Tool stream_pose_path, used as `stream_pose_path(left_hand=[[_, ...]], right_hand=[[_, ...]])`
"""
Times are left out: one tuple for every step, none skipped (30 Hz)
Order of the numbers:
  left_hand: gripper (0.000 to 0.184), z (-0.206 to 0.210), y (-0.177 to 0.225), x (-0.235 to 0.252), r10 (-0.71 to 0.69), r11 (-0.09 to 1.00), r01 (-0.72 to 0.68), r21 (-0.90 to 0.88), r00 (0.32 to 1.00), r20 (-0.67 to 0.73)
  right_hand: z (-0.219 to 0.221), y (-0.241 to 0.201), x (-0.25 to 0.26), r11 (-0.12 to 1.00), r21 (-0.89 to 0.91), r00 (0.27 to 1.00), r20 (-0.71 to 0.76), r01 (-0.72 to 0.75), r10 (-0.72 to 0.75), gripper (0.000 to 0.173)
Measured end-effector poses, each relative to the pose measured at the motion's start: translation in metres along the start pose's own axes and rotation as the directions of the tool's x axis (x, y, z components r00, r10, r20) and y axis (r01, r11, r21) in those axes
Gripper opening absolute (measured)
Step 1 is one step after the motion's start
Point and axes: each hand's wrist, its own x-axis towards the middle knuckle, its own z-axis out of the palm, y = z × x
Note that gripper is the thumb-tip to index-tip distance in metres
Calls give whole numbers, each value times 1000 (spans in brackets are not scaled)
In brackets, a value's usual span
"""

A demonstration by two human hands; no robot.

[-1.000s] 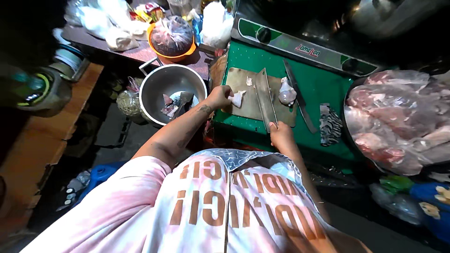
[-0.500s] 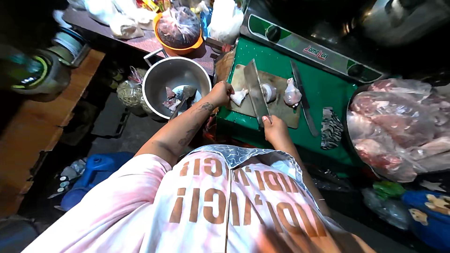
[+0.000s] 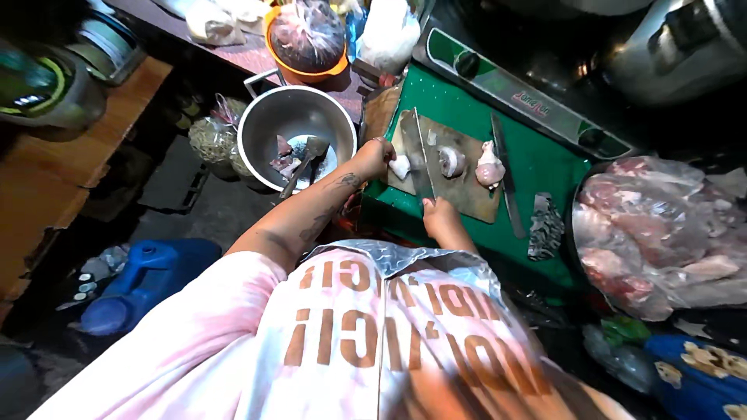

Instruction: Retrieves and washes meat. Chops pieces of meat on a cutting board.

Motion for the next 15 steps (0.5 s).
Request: stream_pose_path(left_hand=[[26, 3, -2, -5, -4, 1000, 3, 11, 1000, 24], [26, 6, -2, -8, 9, 1000, -10, 21, 999, 41], [25, 2, -1, -4, 36, 999, -38, 29, 998, 43], [24, -1, -1, -2, 70, 997, -71, 35, 997, 45], [24, 1, -2, -4, 104, 994, -106, 37, 993, 53], [24, 3, -3, -8, 130, 990, -133, 38, 990, 57], [23, 4, -4, -11, 144, 988, -146, 40, 988, 62], [22, 4, -3, -14, 144, 989, -147, 35, 987, 75], [23, 4, -2, -16, 132, 991, -135, 20, 987, 89], [23, 4, -1, -20, 118, 993, -118, -1, 988, 98], [24, 3, 0, -24, 107, 994, -105, -28, 990, 92], [23, 0, 0, -31, 93, 994, -89, -59, 993, 71], [22, -6, 0, -40, 68, 994, -65, -88, 997, 35], [21, -14, -2, -51, 44, 993, -45, -105, 999, -16], [20, -24, -4, -62, 19, 994, -28, -106, 997, -81]], right_hand=[[4, 1, -2, 1000, -13, 1000, 18, -12, 12, 47], [5, 0, -2, 1000, -13, 1000, 11, -13, 13, 46], [0, -8, 5, 1000, -17, 1000, -6, -4, 4, 46], [-4, -18, 12, 1000, -22, 1000, -21, 6, -6, 46], [-7, -28, 17, 1000, -25, 1000, -22, 8, -9, 47], [-9, -38, 23, 999, -31, 1000, -23, 17, -18, 48], [-10, -49, 33, 999, -25, 999, -28, 34, -34, 49], [-12, -57, 45, 999, -5, 998, -33, 49, -49, 49], [-14, -64, 56, 998, 21, 997, -40, 65, -64, 48], [-16, -70, 66, 996, 48, 997, -35, 76, -74, 48], [-19, -75, 72, 994, 74, 996, -26, 83, -81, 48], [-22, -78, 76, 992, 88, 996, -17, 88, -87, 49], [-22, -78, 78, 991, 96, 996, -15, 93, -92, 49], [-20, -76, 79, 990, 108, 995, -18, 95, -94, 50], [-20, -72, 79, 988, 120, 996, -25, 92, -90, 50]])
